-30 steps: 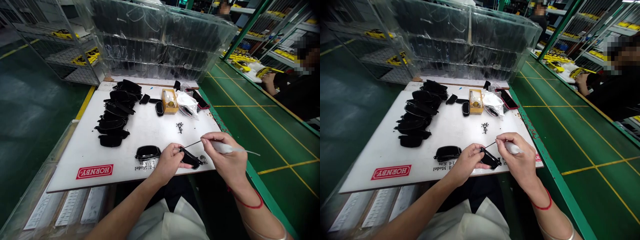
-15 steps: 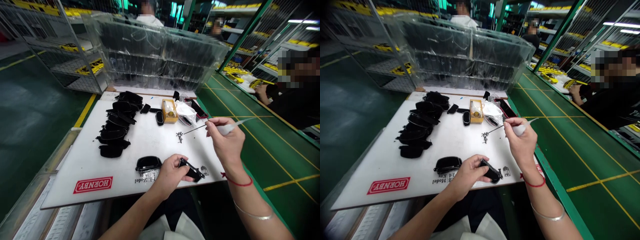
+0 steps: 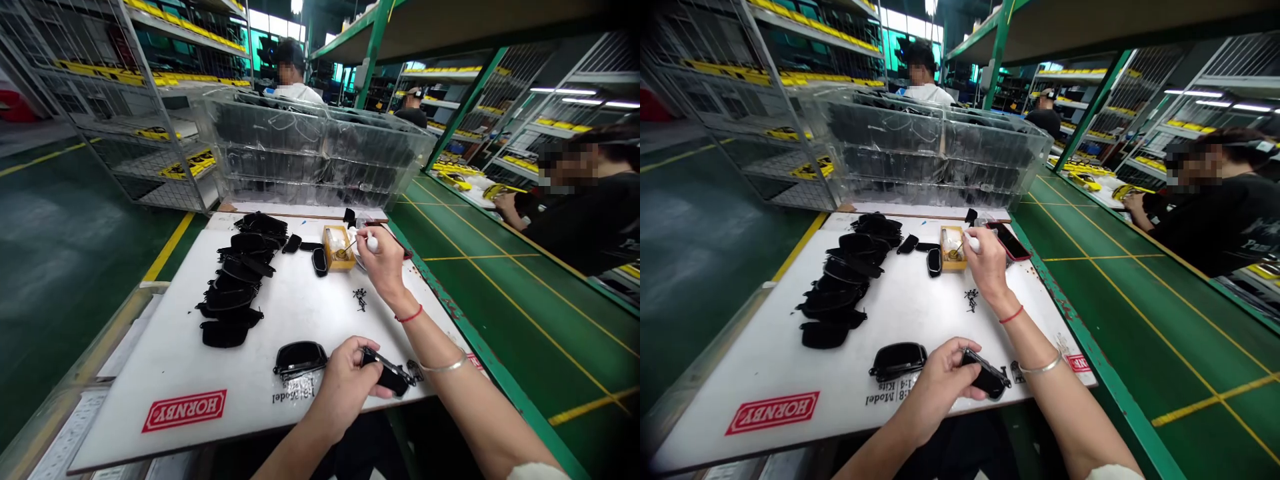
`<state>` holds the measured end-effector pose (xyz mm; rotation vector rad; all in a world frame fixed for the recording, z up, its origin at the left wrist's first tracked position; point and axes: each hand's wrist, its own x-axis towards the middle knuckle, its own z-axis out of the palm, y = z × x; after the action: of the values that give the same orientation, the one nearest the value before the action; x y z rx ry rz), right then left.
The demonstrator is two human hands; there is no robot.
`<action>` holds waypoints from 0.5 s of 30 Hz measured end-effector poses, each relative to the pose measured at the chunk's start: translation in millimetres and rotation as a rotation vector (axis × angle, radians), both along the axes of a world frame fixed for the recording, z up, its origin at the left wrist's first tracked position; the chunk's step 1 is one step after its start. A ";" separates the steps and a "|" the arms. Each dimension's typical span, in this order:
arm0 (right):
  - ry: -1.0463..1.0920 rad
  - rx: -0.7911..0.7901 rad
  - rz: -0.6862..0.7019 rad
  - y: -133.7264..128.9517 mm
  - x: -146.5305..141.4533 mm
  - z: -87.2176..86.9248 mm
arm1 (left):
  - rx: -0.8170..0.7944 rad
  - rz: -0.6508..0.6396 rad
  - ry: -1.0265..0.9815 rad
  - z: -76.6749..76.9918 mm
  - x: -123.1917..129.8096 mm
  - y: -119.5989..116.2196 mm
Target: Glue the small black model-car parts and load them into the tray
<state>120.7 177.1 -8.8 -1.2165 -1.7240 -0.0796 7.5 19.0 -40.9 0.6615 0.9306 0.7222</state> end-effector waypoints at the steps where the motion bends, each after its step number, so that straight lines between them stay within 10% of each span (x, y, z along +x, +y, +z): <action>1: -0.023 -0.039 0.026 -0.4 0.4 -2.6 | -0.003 -0.003 0.005 1.4 -0.3 0.0; 11: -0.084 -0.756 0.143 -58.0 43.0 -17.6 | -0.079 -0.025 0.079 20.5 -4.8 1.6; 15: -0.216 -0.801 0.238 -72.7 48.0 -28.6 | -0.080 -0.029 0.041 19.3 -7.2 1.1</action>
<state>168.8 104.4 -37.3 -1.5842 -2.1668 0.7070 0.3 20.1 -21.6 0.6199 0.9813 0.6447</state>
